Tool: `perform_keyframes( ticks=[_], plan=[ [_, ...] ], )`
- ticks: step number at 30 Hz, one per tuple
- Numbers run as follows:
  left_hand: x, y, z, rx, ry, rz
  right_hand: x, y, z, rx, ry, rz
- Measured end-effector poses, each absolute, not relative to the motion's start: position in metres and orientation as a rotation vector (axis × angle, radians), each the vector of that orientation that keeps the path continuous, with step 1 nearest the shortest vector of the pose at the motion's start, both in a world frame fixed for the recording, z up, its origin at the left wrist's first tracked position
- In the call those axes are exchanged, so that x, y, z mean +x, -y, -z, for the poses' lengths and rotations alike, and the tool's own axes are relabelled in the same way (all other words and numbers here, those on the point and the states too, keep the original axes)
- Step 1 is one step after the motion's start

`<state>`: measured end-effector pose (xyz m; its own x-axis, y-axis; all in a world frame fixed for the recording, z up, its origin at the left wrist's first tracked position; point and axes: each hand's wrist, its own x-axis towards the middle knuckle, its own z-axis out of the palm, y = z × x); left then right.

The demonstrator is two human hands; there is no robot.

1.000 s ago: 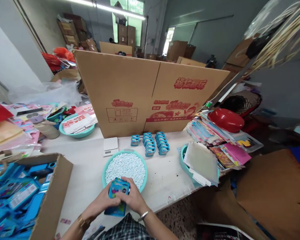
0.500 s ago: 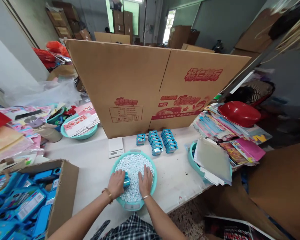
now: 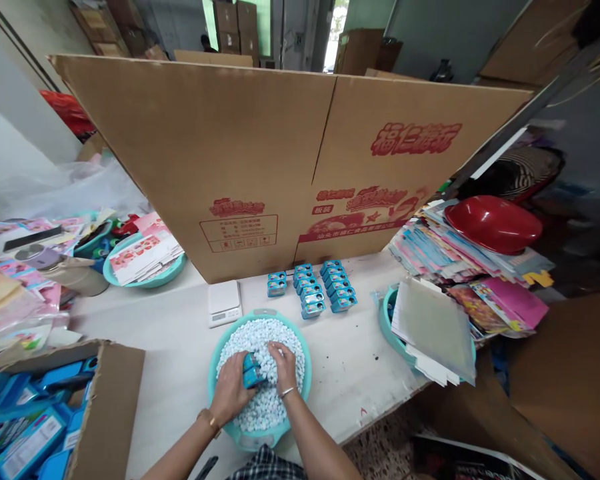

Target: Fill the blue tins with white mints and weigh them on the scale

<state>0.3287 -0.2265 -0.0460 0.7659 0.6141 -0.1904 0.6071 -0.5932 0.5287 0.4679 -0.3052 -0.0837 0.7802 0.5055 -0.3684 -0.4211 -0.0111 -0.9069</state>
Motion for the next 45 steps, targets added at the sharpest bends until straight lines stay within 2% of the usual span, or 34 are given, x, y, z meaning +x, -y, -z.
perform_keyframes(
  ticks=[6,14,25,36,45],
  plan=[
    [0.307,0.248,0.067,2.181,-1.015,-0.472,0.456,0.296,0.044,-1.427,0.145,-0.679],
    [0.306,0.249,0.062,2.061,-1.024,-0.639,0.442,0.282,0.027,-1.434,0.195,-0.648],
    [0.305,0.245,0.067,2.066,-0.975,-0.710,0.437,0.276,0.015,-1.482,0.218,-0.520],
    [0.317,0.240,0.057,2.152,-1.007,-0.576,0.444,0.271,0.023,-1.482,0.229,-0.526],
    [0.317,0.239,0.051,2.160,-1.011,-0.630,0.444,0.270,0.025,-1.440,0.239,-0.550]
  ],
)
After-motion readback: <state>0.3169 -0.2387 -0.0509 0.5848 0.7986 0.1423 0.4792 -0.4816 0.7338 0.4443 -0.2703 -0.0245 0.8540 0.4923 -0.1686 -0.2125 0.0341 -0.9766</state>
